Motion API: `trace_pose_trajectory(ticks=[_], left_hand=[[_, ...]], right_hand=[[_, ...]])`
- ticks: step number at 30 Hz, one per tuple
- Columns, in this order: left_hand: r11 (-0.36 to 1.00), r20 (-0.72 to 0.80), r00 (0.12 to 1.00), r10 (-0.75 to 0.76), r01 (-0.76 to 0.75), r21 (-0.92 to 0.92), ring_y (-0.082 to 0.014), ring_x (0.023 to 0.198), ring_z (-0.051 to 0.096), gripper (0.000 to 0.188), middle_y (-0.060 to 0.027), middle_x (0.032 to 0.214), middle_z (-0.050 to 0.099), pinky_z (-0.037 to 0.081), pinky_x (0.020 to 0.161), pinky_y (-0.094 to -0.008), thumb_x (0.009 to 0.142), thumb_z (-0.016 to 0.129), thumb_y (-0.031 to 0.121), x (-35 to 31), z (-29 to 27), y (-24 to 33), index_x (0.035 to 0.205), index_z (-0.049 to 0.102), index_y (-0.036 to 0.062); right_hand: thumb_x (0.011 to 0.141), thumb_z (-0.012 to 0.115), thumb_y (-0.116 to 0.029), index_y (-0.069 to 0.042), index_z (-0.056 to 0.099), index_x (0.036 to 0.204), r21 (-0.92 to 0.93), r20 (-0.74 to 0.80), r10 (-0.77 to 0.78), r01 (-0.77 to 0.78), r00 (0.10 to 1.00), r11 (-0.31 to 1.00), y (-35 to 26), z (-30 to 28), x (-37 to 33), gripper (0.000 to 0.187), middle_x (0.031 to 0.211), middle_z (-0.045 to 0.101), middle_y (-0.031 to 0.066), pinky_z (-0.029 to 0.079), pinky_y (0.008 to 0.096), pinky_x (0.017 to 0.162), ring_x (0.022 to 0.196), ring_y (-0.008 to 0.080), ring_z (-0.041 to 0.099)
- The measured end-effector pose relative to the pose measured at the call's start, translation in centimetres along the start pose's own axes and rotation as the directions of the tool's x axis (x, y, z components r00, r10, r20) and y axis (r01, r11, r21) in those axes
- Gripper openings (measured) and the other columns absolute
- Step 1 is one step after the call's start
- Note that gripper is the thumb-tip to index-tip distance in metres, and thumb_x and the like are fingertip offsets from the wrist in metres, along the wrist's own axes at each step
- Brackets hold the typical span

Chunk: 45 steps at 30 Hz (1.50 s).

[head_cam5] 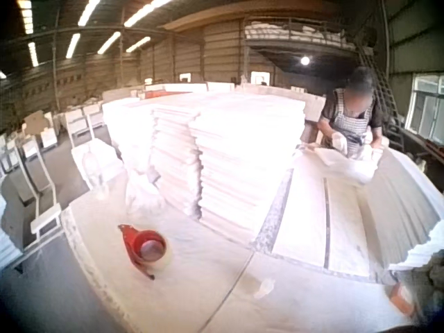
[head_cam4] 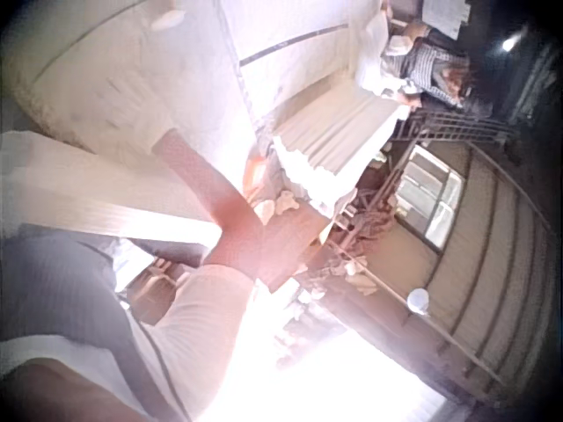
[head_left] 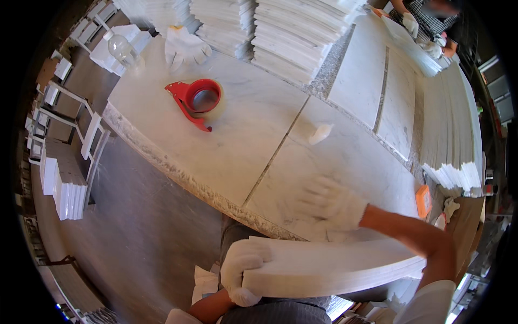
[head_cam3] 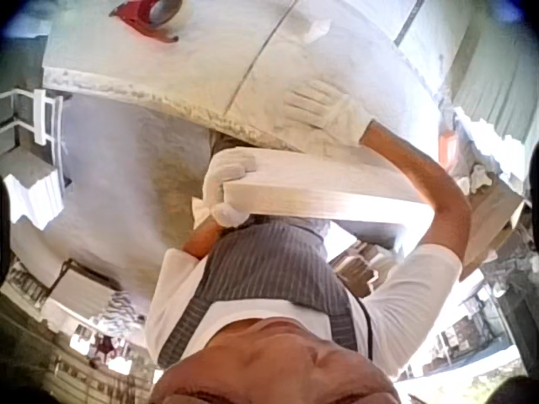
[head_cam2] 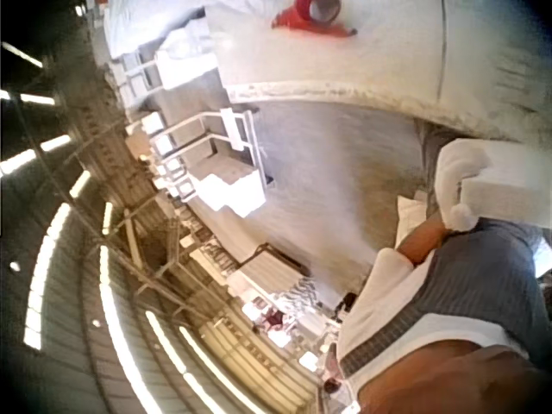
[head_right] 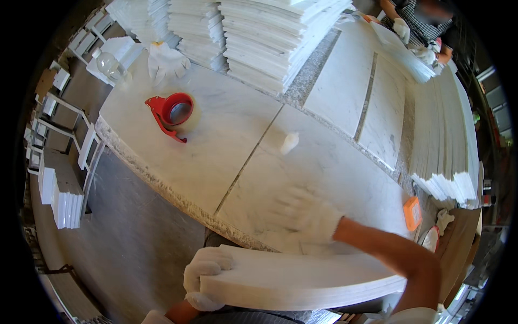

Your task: The person picks up white rectangular tiles from a table, wipes them with a cloth, and stacks them. The person also uses a marker to write on a tile before stacking it. The person moves between stacks and tables to continue the process.

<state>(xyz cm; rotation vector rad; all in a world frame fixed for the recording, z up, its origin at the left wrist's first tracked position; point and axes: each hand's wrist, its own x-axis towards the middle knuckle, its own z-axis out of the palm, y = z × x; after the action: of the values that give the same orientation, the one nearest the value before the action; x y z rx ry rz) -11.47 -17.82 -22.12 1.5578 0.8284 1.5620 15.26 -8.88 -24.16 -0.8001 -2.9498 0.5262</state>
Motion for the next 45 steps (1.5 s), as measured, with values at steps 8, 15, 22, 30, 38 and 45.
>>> trace_pose_trajectory(ticks=[8, 15, 22, 30, 38, 45], left_hand=[[0.996, 0.107, 0.99, -0.088, 0.09, -0.015, -0.0344, 0.075, 0.063, 0.061, -0.0188, 0.089, 0.066, 0.049, 0.074, -0.0466, 0.096, 0.038, 0.058, 1.4, -1.3, 0.8, 0.1, 0.055, -0.0004], [0.999, 0.013, 0.999, -0.037, 0.037, -0.001, -0.0346, 0.075, 0.064, 0.061, -0.0191, 0.086, 0.067, 0.049, 0.072, -0.0468, 0.097, 0.036, 0.058, 0.2, -0.7, -0.1, 0.101, 0.055, -0.0007], [0.999, -0.129, 0.992, 0.011, -0.015, -0.03, -0.0322, 0.066, 0.062, 0.059, -0.0198, 0.079, 0.064, 0.049, 0.064, -0.0433, 0.098, 0.037, 0.055, 1.2, 1.1, 0.1, 0.094, 0.055, -0.0011], [1.0, 0.066, 0.998, -0.022, 0.023, -0.017, -0.0347, 0.075, 0.062, 0.063, -0.0211, 0.085, 0.065, 0.049, 0.072, -0.0484, 0.095, 0.038, 0.06, 2.4, 0.6, 0.3, 0.098, 0.054, -0.001], [0.998, -0.113, 0.991, 0.067, -0.066, 0.007, -0.0362, 0.078, 0.062, 0.07, -0.0227, 0.088, 0.065, 0.05, 0.075, -0.0506, 0.096, 0.031, 0.065, 0.8, 2.7, -0.3, 0.101, 0.054, -0.0015], [0.995, 0.061, 0.997, -0.046, 0.041, 0.089, -0.0356, 0.078, 0.062, 0.071, -0.0204, 0.087, 0.065, 0.049, 0.074, -0.0493, 0.096, 0.031, 0.065, 2.8, 1.4, 1.4, 0.106, 0.054, -0.002]], right_hand=[[0.088, 0.057, -0.039, -0.009, 0.05, 0.137, 0.194, -0.194, -0.098, 0.136, 0.976, 0.972, -1.2, 2.1, 10.8, 0.058, 0.145, 0.045, 0.0127, 0.025, 0.0465, 0.116, 0.134, 0.0302, 0.039], [0.087, 0.059, -0.036, -0.007, 0.046, 0.14, -0.006, -0.052, 0.398, -0.399, 0.916, 0.917, 2.0, -1.2, -5.7, 0.061, 0.146, 0.042, 0.0144, 0.024, 0.0499, 0.115, 0.135, 0.0329, 0.037], [0.093, 0.054, -0.036, -0.017, 0.05, 0.138, 0.206, -0.057, -0.128, 0.137, 0.99, 0.969, -1.9, 2.0, 0.7, 0.049, 0.143, 0.046, 0.0101, 0.027, 0.0478, 0.114, 0.136, 0.0316, 0.037], [0.089, 0.049, -0.019, -0.001, 0.046, 0.137, -0.229, -0.242, 0.573, -0.619, 0.783, 0.751, 6.6, 0.9, -12.1, 0.051, 0.141, 0.045, 0.0213, 0.026, 0.0447, 0.114, 0.135, 0.0357, 0.037], [0.095, 0.047, -0.026, -0.006, 0.038, 0.144, -0.002, -0.121, 0.44, -0.443, 0.89, 0.896, 1.3, 2.9, -6.1, 0.053, 0.146, 0.039, 0.0171, 0.025, 0.0428, 0.115, 0.136, 0.0331, 0.035], [0.087, 0.064, -0.033, -0.01, 0.036, 0.145, 0.164, -0.342, 0.807, -0.815, 0.481, 0.556, 6.5, 0.5, -5.9, 0.069, 0.143, 0.04, 0.0163, 0.032, 0.0418, 0.111, 0.132, 0.0357, 0.037]])
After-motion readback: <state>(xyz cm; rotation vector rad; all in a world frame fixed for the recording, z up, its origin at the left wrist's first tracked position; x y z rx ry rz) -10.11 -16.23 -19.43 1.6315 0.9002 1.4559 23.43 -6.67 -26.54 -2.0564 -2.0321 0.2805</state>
